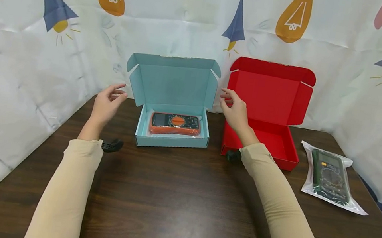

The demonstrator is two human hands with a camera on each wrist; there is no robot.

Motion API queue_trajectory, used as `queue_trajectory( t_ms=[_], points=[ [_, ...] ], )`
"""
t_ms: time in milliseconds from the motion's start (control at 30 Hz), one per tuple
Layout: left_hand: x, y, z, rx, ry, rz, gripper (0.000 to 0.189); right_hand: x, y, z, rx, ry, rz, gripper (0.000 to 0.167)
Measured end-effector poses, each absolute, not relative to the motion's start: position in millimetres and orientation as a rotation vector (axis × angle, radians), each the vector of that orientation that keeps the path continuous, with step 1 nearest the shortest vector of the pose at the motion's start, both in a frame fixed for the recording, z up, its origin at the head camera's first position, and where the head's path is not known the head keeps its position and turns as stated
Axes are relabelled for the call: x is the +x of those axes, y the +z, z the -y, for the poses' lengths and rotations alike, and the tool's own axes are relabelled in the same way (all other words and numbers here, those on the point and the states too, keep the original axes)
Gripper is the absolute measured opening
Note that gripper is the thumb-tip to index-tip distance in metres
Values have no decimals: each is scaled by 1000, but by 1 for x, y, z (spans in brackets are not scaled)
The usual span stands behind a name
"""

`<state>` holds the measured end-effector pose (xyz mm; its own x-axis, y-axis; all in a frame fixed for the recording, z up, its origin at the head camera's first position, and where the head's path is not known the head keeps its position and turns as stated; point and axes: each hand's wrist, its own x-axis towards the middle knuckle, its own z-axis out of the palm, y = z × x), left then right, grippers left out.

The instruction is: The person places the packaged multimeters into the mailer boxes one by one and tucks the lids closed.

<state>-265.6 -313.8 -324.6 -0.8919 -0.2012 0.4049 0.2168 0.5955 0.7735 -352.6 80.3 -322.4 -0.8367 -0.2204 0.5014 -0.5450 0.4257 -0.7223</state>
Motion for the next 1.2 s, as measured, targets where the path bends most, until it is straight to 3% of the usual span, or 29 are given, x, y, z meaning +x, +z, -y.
queue_trajectory(
  t_ms=[600,1200],
  points=[
    [-283,-327,271,106,-1341,2117,50,-355,-320,-57,721,1629,2453,71],
    [-278,-322,263,-25,-1477,2045,50,-343,-319,-48,847,1837,2400,72]
  ],
)
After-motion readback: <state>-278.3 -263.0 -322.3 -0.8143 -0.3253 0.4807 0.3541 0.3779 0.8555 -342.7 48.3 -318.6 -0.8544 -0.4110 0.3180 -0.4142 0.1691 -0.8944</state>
